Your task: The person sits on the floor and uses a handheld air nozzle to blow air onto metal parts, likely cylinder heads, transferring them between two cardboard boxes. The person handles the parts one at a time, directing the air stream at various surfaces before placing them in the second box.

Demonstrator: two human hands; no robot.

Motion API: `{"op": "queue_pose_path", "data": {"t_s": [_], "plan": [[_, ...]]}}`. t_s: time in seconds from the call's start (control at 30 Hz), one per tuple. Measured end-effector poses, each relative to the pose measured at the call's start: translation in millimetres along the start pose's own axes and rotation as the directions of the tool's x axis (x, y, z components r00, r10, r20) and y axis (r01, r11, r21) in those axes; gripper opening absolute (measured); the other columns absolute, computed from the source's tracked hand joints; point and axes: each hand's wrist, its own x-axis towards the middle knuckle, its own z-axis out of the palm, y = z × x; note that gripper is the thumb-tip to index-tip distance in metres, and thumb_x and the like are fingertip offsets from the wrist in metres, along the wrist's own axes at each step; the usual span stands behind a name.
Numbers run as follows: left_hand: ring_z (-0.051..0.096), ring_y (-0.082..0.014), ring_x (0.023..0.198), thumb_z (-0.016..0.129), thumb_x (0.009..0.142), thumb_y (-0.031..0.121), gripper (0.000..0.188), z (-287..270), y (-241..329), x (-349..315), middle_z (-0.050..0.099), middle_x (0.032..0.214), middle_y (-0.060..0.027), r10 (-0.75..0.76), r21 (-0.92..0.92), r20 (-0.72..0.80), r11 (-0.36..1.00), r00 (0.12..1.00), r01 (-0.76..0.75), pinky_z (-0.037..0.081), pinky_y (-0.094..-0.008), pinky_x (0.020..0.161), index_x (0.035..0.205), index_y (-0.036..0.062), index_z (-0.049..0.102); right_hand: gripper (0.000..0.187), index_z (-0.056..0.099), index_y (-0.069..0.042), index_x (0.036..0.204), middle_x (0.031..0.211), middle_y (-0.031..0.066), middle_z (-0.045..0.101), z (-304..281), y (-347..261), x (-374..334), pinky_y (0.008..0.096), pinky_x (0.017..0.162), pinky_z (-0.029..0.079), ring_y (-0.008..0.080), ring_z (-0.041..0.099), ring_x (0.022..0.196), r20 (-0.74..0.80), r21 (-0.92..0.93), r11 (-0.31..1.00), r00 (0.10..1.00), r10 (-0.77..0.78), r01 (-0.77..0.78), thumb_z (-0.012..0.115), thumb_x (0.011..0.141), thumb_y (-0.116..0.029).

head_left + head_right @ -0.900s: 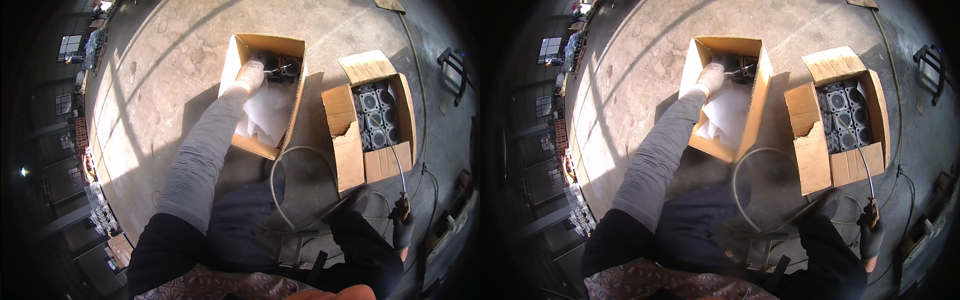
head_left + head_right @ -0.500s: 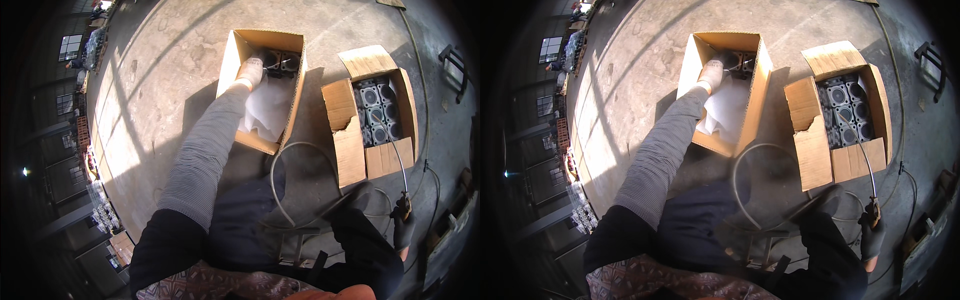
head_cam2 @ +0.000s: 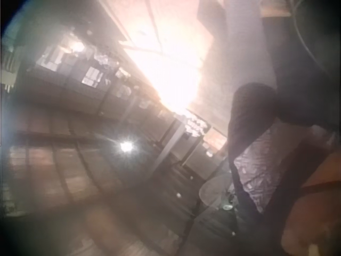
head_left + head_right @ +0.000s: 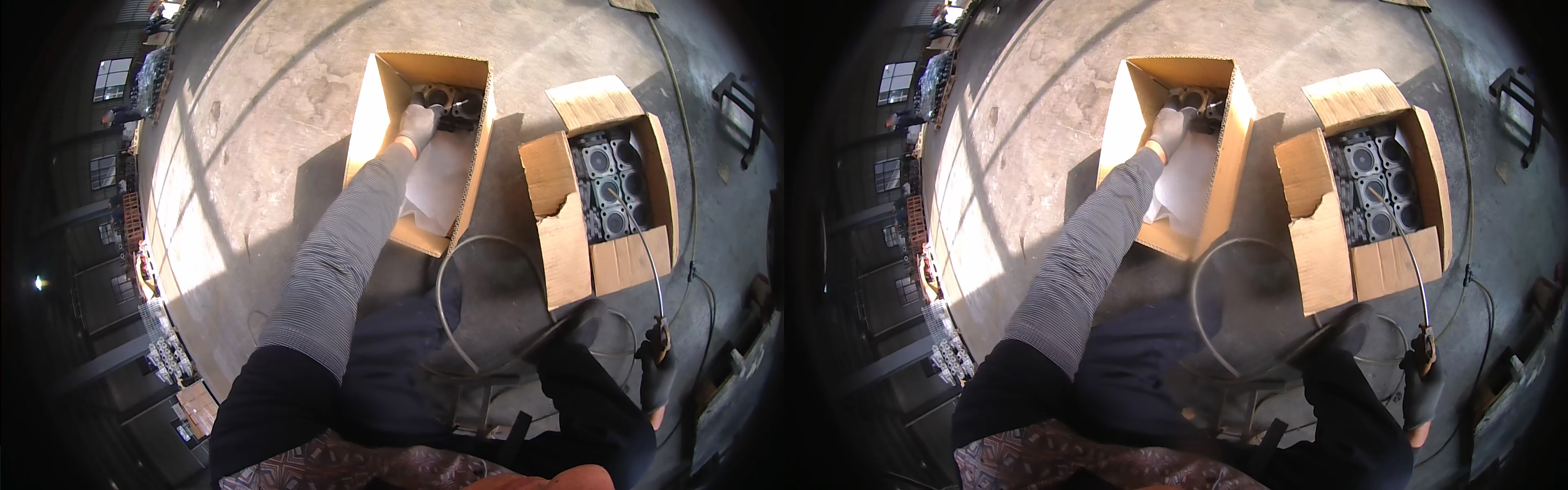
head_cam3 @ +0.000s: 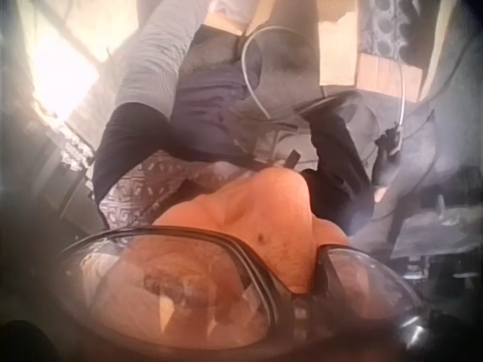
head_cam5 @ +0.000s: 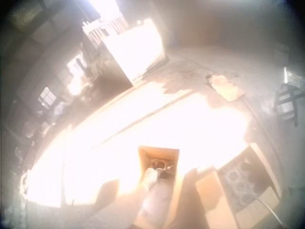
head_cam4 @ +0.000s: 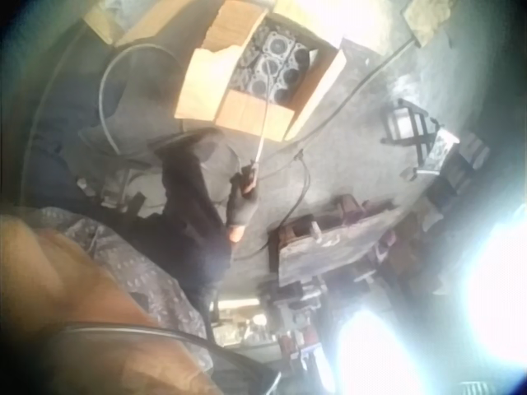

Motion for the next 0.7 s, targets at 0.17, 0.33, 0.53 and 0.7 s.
{"op": "queue_pose_path", "data": {"t_s": [0.17, 0.33, 0.53, 0.7], "plan": [[0.073, -0.0367, 0.077, 0.063, 0.093, 0.015, 0.028, -32.4, -5.2, 10.1, 0.074, 0.091, -0.0259, 0.415, 0.729, 0.521, 0.239, 0.746, -0.642, 0.058, -0.0481, 0.072, 0.113, -0.0012, 0.073, 0.037, 0.062, 0.003, 0.131, 0.106, 0.0044, 0.068, -13.2, 0.9, -7.3, 0.0283, 0.074, 0.053, 0.0112, 0.062, 0.086, -0.035, 0.014, 0.997, 0.996, -0.078, 0.079, 0.064, 0.095, 0.0], [0.072, -0.0293, 0.107, 0.056, 0.094, 0.015, 0.034, -48.1, 88.0, -55.6, 0.075, 0.113, -0.0198, 0.186, 0.085, -0.145, 0.981, 0.972, -0.176, 0.055, -0.0387, 0.091, 0.122, -0.0023, 0.065, 0.035, 0.065, 0.003, 0.128, 0.097, 0.003, 0.068, -40.2, -0.1, -22.9, 0.0277, 0.072, 0.052, 0.0096, 0.062, 0.082, -0.081, -0.009, 1.0, 0.997, 0.018, -0.018, 0.064, 0.094, -0.002], [0.07, -0.0163, 0.093, 0.064, 0.103, 0.024, 0.032, 45.2, 214.2, -157.8, 0.074, 0.109, -0.0103, 0.683, -0.061, 0.184, 0.726, 0.707, -0.685, 0.055, -0.0296, 0.084, 0.13, 0.0083, 0.068, 0.031, 0.065, 0.003, 0.126, 0.091, 0.0027, 0.068, -53.9, -7.8, -28.6, 0.0276, 0.068, 0.05, 0.0092, 0.061, 0.076, -0.176, -0.004, 1.0, 0.984, 0.014, -0.014, 0.065, 0.096, -0.006], [0.067, -0.037, 0.115, 0.061, 0.096, 0.018, 0.033, 190.2, 234.0, -141.4, 0.069, 0.125, -0.0194, 0.54, 0.3, 0.566, 0.57, 0.623, -0.765, 0.053, -0.0436, 0.099, 0.128, 0.0086, 0.065, 0.028, 0.065, 0.003, 0.124, 0.092, 0.0021, 0.067, -56.9, 1.8, -18.8, 0.0274, 0.069, 0.05, 0.0096, 0.061, 0.077, -0.124, -0.014, 0.999, 0.992, 0.029, -0.031, 0.066, 0.097, -0.006]]}}
